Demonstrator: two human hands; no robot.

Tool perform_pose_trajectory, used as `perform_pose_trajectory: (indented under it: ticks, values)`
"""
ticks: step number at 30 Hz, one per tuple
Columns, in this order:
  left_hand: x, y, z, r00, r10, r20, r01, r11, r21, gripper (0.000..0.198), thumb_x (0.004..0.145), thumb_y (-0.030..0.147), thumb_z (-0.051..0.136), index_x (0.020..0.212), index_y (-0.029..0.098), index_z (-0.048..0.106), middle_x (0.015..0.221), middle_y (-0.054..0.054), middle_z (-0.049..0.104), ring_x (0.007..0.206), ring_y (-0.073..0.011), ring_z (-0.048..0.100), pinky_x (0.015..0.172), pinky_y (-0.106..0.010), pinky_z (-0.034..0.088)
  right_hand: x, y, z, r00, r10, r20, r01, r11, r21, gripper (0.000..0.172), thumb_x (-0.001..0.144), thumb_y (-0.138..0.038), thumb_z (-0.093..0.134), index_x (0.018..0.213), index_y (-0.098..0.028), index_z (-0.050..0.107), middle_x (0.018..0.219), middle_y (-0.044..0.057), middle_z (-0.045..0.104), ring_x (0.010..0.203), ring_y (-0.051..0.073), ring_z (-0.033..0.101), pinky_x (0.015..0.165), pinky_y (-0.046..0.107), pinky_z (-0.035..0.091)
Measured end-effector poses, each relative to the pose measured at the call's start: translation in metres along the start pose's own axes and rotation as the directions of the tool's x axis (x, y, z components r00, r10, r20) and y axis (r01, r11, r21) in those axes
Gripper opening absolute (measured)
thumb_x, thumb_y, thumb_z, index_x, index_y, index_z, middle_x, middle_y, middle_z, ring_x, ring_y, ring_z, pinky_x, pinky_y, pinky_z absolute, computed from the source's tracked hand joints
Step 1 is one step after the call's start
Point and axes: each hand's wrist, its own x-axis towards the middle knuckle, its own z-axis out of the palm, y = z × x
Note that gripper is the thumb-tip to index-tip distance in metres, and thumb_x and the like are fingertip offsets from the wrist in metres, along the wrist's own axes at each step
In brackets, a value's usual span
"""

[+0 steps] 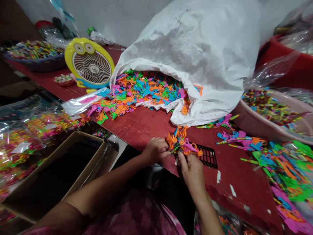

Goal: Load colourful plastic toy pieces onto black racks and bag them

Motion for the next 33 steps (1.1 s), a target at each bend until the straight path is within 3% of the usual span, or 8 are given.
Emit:
perform_pose_trajectory:
  ticks: [8, 12, 23, 25, 27, 29, 30, 33]
  values:
    - [0.0, -0.003, 0.0, 1.0, 0.028, -0.009, -0.028, 0.999, -0.022, 0.025, 0.082, 0.04, 0.069, 0.069, 0.019, 0.063, 0.076, 0.001, 0.061, 0.072, -0.0137, 0.053, 0.065, -0.029, 0.028, -0.003, -0.002, 0.002, 0.994, -0.091, -0.056, 0.079, 0.978, -0.192, 0.052, 0.098, -0.056, 0.036, 0.059, -0.023, 0.042, 0.05, 0.0, 0.046, 0.045, 0.013, 0.042, 0.052, 0.028, 0.027]
    - [-0.001, -0.002, -0.001, 1.0, 0.021, -0.001, -0.021, 0.999, -0.033, 0.022, 0.082, 0.038, 0.07, 0.071, 0.02, 0.063, 0.078, 0.002, 0.062, 0.075, -0.0141, 0.055, 0.066, -0.029, 0.03, -0.003, 0.0, 0.004, 0.993, -0.119, -0.013, 0.11, 0.949, -0.295, 0.053, 0.099, -0.056, 0.031, 0.06, -0.022, 0.043, 0.051, 0.001, 0.046, 0.045, 0.013, 0.041, 0.052, 0.029, 0.025]
    - [-0.001, 0.001, -0.008, 0.997, 0.008, 0.071, -0.003, 0.998, -0.07, 0.02, 0.082, 0.033, 0.068, 0.071, 0.019, 0.06, 0.079, -0.001, 0.061, 0.077, -0.0166, 0.055, 0.069, -0.03, 0.036, 0.0, -0.001, 0.01, 0.995, -0.045, 0.086, 0.067, 0.957, -0.282, 0.049, 0.099, -0.052, 0.028, 0.068, -0.02, 0.05, 0.055, 0.004, 0.053, 0.046, 0.014, 0.046, 0.052, 0.029, 0.024]
    - [-0.008, 0.004, -0.011, 1.0, -0.017, 0.011, 0.019, 0.989, -0.148, 0.015, 0.08, 0.032, 0.069, 0.078, 0.019, 0.061, 0.082, -0.001, 0.061, 0.078, -0.0169, 0.056, 0.07, -0.03, 0.039, -0.002, -0.001, 0.012, 0.996, -0.059, 0.064, 0.071, 0.975, -0.208, 0.048, 0.099, -0.051, 0.03, 0.066, -0.021, 0.047, 0.055, 0.003, 0.053, 0.046, 0.013, 0.045, 0.051, 0.028, 0.025]
    - [-0.018, 0.012, -0.017, 0.981, -0.049, -0.185, 0.005, 0.973, -0.23, 0.024, 0.079, 0.036, 0.07, 0.094, 0.019, 0.061, 0.091, -0.004, 0.062, 0.084, -0.0187, 0.057, 0.075, -0.031, 0.044, -0.004, -0.001, 0.015, 0.997, -0.064, 0.03, 0.068, 0.985, -0.16, 0.047, 0.098, -0.051, 0.033, 0.063, -0.022, 0.045, 0.054, 0.002, 0.052, 0.044, 0.012, 0.041, 0.05, 0.027, 0.026]
    - [-0.024, 0.024, -0.026, 0.899, -0.043, -0.436, -0.057, 0.975, -0.214, 0.041, 0.079, 0.046, 0.069, 0.109, 0.02, 0.058, 0.107, -0.009, 0.062, 0.101, -0.0232, 0.057, 0.087, -0.037, 0.045, -0.005, -0.002, 0.016, 0.998, -0.061, 0.006, 0.061, 0.985, -0.163, 0.046, 0.098, -0.048, 0.034, 0.064, -0.021, 0.048, 0.055, 0.002, 0.054, 0.044, 0.012, 0.041, 0.05, 0.027, 0.026]
    - [-0.025, 0.031, -0.032, 0.864, -0.001, -0.503, -0.088, 0.984, -0.154, 0.048, 0.079, 0.05, 0.068, 0.115, 0.021, 0.057, 0.116, -0.011, 0.06, 0.111, -0.0261, 0.054, 0.095, -0.042, 0.042, -0.004, -0.004, 0.016, 0.998, -0.058, 0.008, 0.059, 0.982, -0.18, 0.045, 0.098, -0.047, 0.034, 0.066, -0.02, 0.051, 0.056, 0.003, 0.055, 0.045, 0.012, 0.043, 0.05, 0.027, 0.026]
    - [-0.011, 0.053, -0.047, 0.878, 0.187, -0.44, -0.188, 0.981, 0.043, 0.057, 0.076, 0.056, 0.069, 0.124, 0.026, 0.058, 0.138, -0.012, 0.052, 0.13, -0.0314, 0.043, 0.111, -0.051, 0.028, 0.0, -0.009, 0.013, 0.997, -0.021, 0.076, 0.04, 0.967, -0.25, 0.037, 0.096, -0.037, 0.037, 0.076, -0.018, 0.061, 0.063, 0.006, 0.062, 0.05, 0.015, 0.051, 0.051, 0.027, 0.026]
